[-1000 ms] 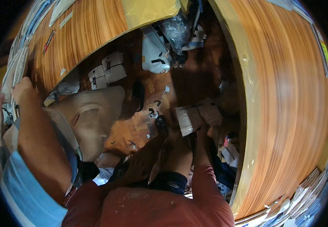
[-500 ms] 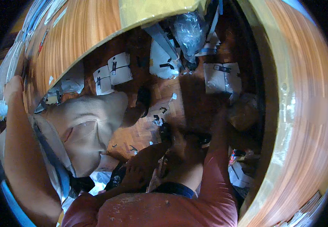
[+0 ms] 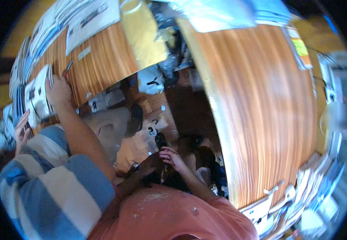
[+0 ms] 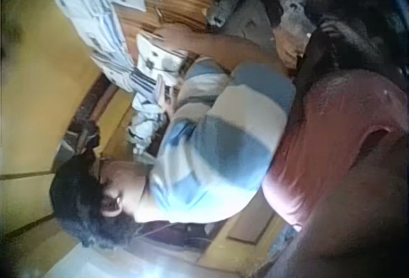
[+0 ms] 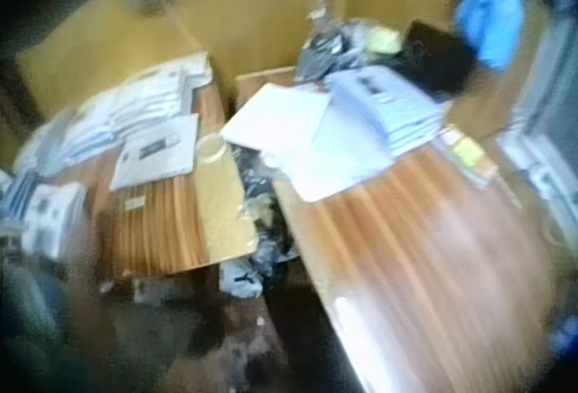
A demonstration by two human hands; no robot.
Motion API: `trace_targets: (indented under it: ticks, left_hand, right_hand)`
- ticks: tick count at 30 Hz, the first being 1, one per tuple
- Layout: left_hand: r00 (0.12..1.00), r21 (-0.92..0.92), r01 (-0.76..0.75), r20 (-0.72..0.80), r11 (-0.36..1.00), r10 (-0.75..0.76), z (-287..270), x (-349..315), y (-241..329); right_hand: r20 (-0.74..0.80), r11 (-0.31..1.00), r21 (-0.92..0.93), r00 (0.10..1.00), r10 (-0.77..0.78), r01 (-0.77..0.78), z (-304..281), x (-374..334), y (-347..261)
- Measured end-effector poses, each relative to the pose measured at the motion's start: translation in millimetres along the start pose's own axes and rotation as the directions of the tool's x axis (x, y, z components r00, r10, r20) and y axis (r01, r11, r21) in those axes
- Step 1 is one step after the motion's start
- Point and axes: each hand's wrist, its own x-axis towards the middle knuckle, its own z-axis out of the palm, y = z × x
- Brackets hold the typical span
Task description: The person interacts with a laptop, then takes a shirt from a basket, unfolds it to inspect the neck area, and then folds it on a table.
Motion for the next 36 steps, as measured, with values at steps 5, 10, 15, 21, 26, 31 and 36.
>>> trace_targets:
  ticks: [5,10,15,21,26,31,36]
  left_hand:
    - [0.902,-0.57,-0.156,-0.414,0.807,-0.119,-32,87,64]
    - [0.628,-0.647,-0.496,-0.728,0.579,-0.275,-114,220,123]
    - [0.444,-0.378,-0.317,-0.869,0.87,-0.216,-226,243,275]
    - [0.644,0.434,-0.135,-0.645,0.891,0.412,-210,291,315]
    - [0.601,0.536,-0.001,-0.674,0.845,0.428,-226,298,285]
    - [0.686,0.492,-0.015,-0.628,0.87,0.367,-210,290,312]
    - [0.653,0.507,0.003,-0.654,0.862,0.382,-215,294,309]
  right_hand:
    - [0.459,0.776,-0.27,0.784,-0.417,0.57,84,-126,-101]
    - [0.084,0.42,-0.416,0.494,-0.865,0.806,46,-276,-218]
    - [-0.435,0.403,-0.804,0.029,-0.9,0.438,-70,-311,-233]
    - [-0.423,0.453,-0.884,-0.216,-0.88,-0.115,-134,-316,-232]
    - [-0.234,0.297,-0.916,-0.242,-0.942,-0.269,-137,-263,-230]
    - [-0.308,0.344,-0.887,-0.161,-0.938,-0.307,-140,-291,-218]
    - [-0.318,0.345,-0.876,-0.134,-0.938,-0.337,-137,-292,-222]
